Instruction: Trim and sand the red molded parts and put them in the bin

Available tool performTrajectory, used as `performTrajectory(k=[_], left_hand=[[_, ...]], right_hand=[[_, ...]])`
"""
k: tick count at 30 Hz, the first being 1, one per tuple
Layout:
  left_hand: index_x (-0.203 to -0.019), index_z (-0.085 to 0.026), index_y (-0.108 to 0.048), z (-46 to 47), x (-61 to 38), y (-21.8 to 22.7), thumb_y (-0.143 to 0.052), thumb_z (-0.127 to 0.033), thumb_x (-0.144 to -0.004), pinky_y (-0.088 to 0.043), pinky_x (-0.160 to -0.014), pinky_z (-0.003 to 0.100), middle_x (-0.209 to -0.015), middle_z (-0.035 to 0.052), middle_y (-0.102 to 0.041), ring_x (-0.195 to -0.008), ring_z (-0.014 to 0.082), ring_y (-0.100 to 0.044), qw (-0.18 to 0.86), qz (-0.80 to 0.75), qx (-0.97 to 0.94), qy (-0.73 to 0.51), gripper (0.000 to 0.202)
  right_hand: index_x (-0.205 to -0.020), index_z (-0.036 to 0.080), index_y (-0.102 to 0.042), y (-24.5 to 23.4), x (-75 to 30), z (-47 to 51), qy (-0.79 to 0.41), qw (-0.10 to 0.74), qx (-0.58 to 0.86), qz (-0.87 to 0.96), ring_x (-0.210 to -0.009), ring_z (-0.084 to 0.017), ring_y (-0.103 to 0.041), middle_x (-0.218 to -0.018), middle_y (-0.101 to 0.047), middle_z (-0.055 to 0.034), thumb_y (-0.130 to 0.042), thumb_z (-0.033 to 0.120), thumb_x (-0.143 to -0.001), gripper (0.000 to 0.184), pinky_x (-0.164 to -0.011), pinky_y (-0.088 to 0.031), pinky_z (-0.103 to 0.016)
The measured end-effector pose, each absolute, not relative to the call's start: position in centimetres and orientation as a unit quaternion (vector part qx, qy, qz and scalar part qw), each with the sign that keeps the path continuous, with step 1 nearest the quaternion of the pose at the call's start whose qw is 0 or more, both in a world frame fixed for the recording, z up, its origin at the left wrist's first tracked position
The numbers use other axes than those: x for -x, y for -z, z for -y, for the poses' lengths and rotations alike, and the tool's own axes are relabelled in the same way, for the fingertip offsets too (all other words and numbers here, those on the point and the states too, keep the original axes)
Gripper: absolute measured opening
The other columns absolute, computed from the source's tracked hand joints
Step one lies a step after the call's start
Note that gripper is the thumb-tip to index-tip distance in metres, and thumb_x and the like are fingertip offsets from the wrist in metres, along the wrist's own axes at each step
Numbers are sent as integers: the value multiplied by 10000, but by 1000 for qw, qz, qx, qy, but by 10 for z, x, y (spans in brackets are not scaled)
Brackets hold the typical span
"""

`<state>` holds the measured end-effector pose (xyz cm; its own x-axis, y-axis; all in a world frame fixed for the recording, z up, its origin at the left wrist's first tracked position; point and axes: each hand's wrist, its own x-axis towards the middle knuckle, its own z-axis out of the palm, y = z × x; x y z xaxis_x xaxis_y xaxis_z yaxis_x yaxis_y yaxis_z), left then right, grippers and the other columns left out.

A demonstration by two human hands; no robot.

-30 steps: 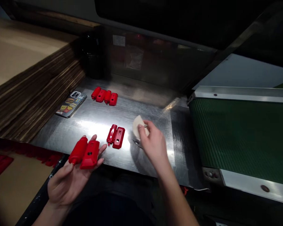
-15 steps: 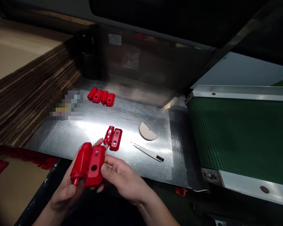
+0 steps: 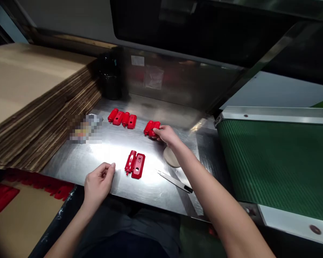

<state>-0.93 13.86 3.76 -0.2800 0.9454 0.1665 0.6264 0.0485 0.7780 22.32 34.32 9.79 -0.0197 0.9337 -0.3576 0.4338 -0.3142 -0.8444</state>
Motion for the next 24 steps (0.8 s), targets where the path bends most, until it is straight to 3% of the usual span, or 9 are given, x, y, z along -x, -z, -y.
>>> performTrajectory(k=[4, 7, 9, 13, 15, 18, 21, 22, 24], left_hand=[[-688, -214, -600, -141, 3, -36, -584, -403, -1034, -307, -586, 283, -526, -62, -472, -492, 120, -450, 149, -712, -574, -376, 395], [-647, -216, -582, -140, 1, -30, -584, -392, -1032, -265, -587, 302, -506, -49, -472, -482, 128, -434, 118, -715, -583, -368, 423], [-632, -218, -582, -140, 0, -28, -578, -388, -1034, -245, -585, 313, -494, -38, -480, -477, 135, -435, 104, -717, -584, -367, 437], [-619, -222, -603, -139, -3, -26, -584, -394, -1021, -234, -597, 331, -500, -8, -542, -495, 153, -485, 100, -717, -583, -369, 438], [-628, -221, -616, -140, -2, -27, -578, -389, -1020, -239, -601, 333, -514, 3, -559, -512, 163, -505, 115, -717, -578, -372, 428], [-696, -217, -661, -141, 3, -31, -563, -378, -1029, -281, -598, 320, -556, 6, -587, -534, 168, -519, 165, -707, -572, -381, 383], [-1040, -215, -737, -138, 14, -42, -576, -405, -1036, -441, -626, 291, -856, 48, -757, -664, 182, -640, 250, -664, -580, -399, 250], [-1222, -217, -706, -135, 17, -46, -606, -431, -1024, -516, -684, 292, -1078, 90, -787, -814, 206, -712, 286, -640, -585, -409, 307], [-1525, -254, -530, -126, 21, -55, -737, -489, -951, -602, -919, 340, -1538, 149, -622, -1249, 280, -697, 404, -571, -571, -430, 655]], right_hand=[[-963, 146, -718, -101, -200, -362, -395, 193, 674, 594, -888, -191, -763, -950, -790, -44, -700, 352, -1031, 218, -834, -633, -378], [-1104, 100, -717, -119, -193, -347, -302, 151, 679, 652, -1175, -341, -725, -1175, -783, -213, -731, 398, -999, 317, -998, -565, -498], [-1274, 85, -682, -133, -193, -318, -281, 119, 651, 695, -1300, -420, -661, -1339, -721, -285, -759, 430, -970, 466, -1065, -516, -553], [-1549, 154, -526, -138, -194, -243, -344, 18, 512, 787, -1408, -426, -600, -1556, -602, -243, -941, 545, -745, 985, -1136, -516, -534], [-1612, 104, -423, -126, -193, -218, -337, 0, 479, 811, -1500, -453, -504, -1625, -509, -296, -1003, 495, -657, 1184, -1203, -472, -563], [-1655, 80, -318, -103, -188, -202, -300, 28, 493, 816, -1583, -435, -386, -1700, -388, -314, -966, 316, -722, 1160, -1283, -377, -599], [-1672, 61, -262, -98, -188, -198, -282, 56, 511, 810, -1561, -420, -405, -1677, -420, -295, -867, 302, -808, 1082, -1281, -372, -598], [-1678, 61, -246, -101, -190, -195, -293, 66, 511, 805, -1543, -415, -426, -1659, -442, -287, -858, 334, -810, 1098, -1270, -390, -589], [-1695, 97, -221, -109, -192, -182, -362, 90, 498, 783, -1527, -401, -450, -1658, -447, -263, -866, 417, -791, 1156, -1257, -417, -577]])
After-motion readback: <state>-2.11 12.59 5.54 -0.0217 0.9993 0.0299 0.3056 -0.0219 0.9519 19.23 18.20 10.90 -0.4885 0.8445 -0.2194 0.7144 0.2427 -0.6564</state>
